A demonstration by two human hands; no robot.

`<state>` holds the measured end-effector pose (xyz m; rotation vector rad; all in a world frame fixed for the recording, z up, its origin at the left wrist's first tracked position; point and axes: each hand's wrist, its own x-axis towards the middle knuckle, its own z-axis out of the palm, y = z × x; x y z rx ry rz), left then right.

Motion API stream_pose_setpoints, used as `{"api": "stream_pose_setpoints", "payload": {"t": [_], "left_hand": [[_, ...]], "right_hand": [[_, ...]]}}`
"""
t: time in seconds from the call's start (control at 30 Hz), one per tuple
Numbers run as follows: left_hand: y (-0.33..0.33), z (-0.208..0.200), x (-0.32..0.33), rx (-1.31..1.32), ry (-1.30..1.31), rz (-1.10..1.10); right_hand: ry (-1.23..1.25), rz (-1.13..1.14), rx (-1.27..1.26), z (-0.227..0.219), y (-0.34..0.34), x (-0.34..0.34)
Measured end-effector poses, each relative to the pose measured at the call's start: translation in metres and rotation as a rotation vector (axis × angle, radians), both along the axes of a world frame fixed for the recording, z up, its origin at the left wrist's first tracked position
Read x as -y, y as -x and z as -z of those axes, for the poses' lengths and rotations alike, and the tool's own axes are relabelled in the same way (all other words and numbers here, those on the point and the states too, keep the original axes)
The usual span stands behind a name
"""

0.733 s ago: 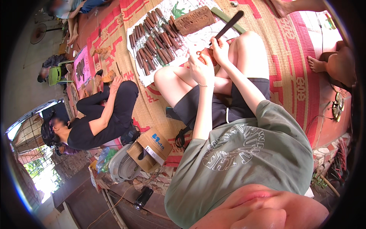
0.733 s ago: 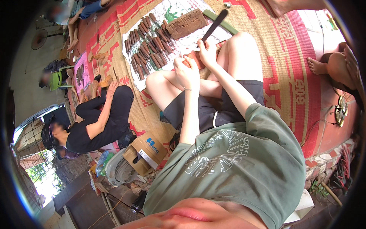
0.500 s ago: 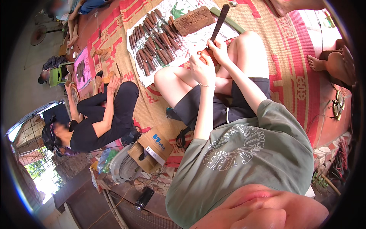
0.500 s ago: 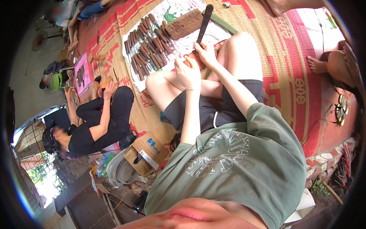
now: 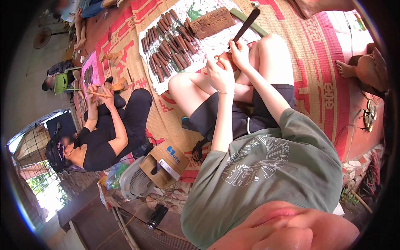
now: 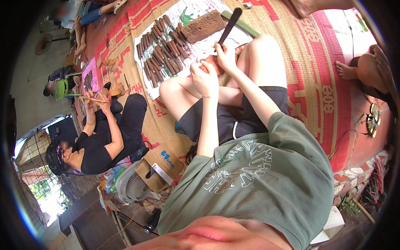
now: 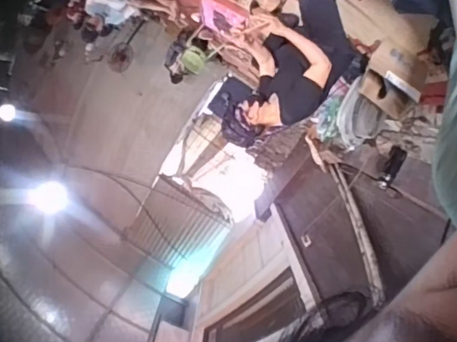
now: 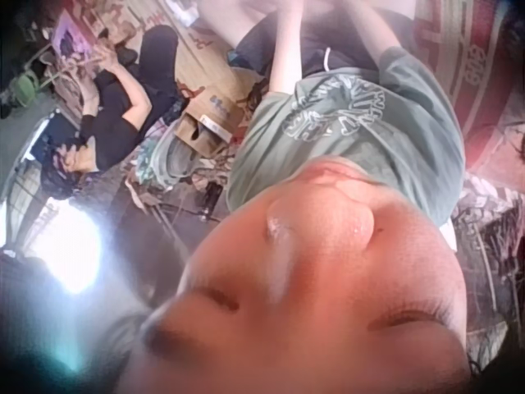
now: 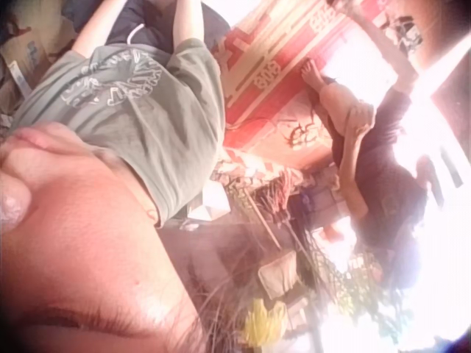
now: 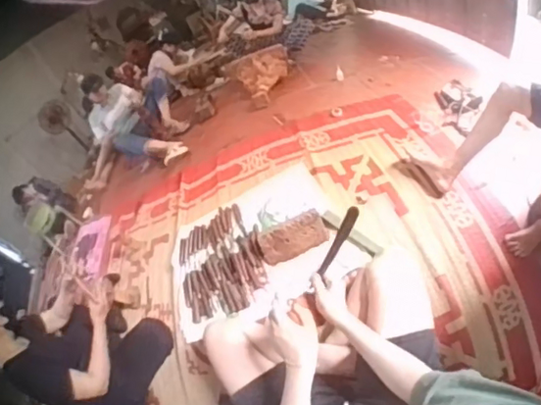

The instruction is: The person sits on a mat and carves a small reddish-brown wooden object using a knife. They hold the object in one hand and the knife in the other, making repeated carving motions while others work nearby.

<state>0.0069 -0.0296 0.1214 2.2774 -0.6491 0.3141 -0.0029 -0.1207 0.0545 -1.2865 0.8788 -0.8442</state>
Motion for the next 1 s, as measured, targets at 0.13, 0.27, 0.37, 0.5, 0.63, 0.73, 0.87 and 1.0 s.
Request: {"api": "stream_pose_setpoints", "payload": {"t": [0.13, 0.27, 0.37, 0.5, 0.63, 0.73, 0.87, 1.0], "left_hand": [[0.004, 0.004, -0.001, 0.08, 0.072, 0.06], [-0.003, 0.01, -0.001, 0.085, 0.043, 0.027], [-0.002, 0.005, -0.002, 0.067, 0.036, 0.013], [-0.006, 0.01, -0.003, 0.149, 0.054, 0.042], [-0.003, 0.007, -0.003, 0.102, 0.043, 0.034], [-0.003, 0.006, -0.004, 0.082, 0.031, 0.027], [-0.004, 0.007, -0.004, 0.109, 0.063, 0.053], [-0.003, 0.009, -0.005, 0.096, 0.046, 0.032]], "right_hand": [[-0.147, -0.157, 0.226, 0.01, 0.009, 0.002], [-0.053, -0.17, 0.071, 0.011, 0.003, 0.001], [0.034, 0.046, 0.027, 0.004, -0.003, -0.001], [-0.407, -0.16, 0.202, -0.004, 0.01, -0.001], [-0.077, -0.189, 0.098, 0.009, 0.002, 0.001], [0.06, -0.008, 0.016, 0.007, -0.002, 0.001], [-0.037, -0.127, 0.108, 0.016, 0.004, 0.003], [-0.062, -0.194, 0.103, 0.011, -0.001, 0.001]]}}
